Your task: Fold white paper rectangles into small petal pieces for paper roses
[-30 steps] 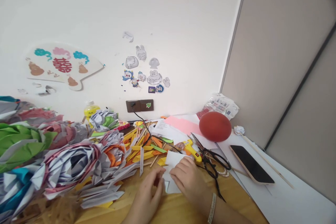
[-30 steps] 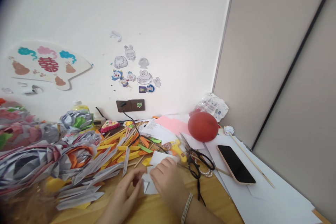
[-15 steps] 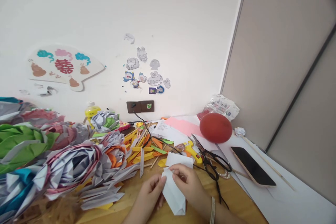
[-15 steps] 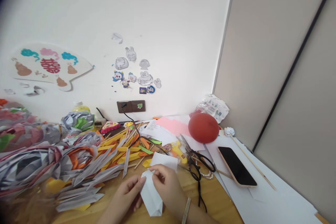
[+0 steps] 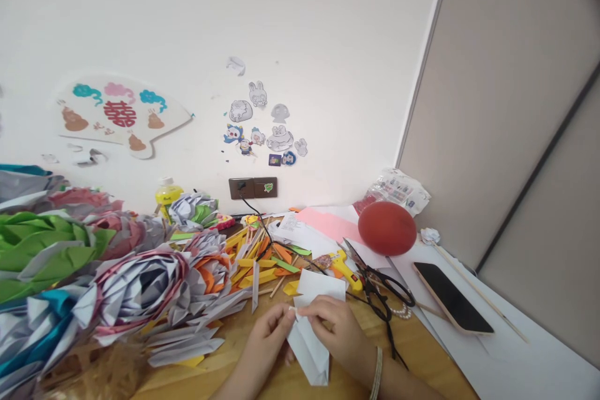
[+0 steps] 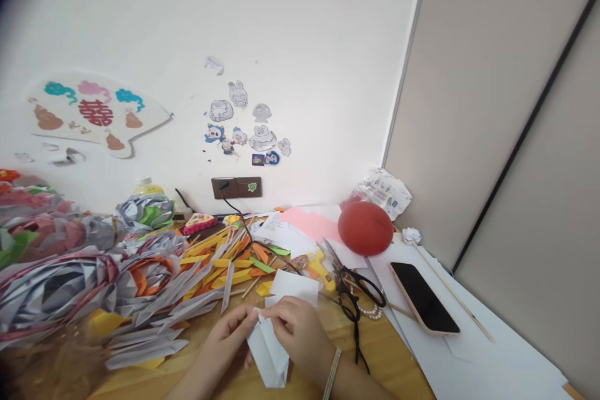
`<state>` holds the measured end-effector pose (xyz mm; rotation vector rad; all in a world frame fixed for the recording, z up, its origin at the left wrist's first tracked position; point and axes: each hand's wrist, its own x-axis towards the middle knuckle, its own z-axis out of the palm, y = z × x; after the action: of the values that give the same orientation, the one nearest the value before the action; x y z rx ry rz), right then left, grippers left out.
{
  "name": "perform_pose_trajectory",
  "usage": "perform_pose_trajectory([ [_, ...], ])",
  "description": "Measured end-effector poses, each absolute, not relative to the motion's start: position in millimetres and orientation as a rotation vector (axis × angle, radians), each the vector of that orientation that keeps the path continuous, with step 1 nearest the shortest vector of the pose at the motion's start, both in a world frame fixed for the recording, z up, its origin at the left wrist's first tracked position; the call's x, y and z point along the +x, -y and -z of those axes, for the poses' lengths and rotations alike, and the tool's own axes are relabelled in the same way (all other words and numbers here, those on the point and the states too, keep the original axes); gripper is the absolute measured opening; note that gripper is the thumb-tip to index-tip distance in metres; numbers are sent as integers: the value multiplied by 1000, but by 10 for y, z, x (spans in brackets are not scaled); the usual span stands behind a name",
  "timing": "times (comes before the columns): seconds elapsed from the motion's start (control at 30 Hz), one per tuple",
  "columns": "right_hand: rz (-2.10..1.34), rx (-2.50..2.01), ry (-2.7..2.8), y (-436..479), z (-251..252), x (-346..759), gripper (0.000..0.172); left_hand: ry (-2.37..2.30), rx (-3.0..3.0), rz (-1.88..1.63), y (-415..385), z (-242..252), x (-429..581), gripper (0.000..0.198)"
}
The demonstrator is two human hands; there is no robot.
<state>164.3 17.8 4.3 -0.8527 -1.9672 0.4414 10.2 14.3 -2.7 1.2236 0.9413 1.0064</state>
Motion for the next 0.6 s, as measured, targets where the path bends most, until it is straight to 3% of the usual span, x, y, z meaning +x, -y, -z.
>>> perform_pose_trajectory([
  [0.4,-205,-746,2243,-136,-56,1720,28,-1029,1345,-1020,-135,-64,74,43],
  [0.6,-747,-942,1887,-122,-71,1644,14,-1056,1507,-974,-117,-57,84,42],
])
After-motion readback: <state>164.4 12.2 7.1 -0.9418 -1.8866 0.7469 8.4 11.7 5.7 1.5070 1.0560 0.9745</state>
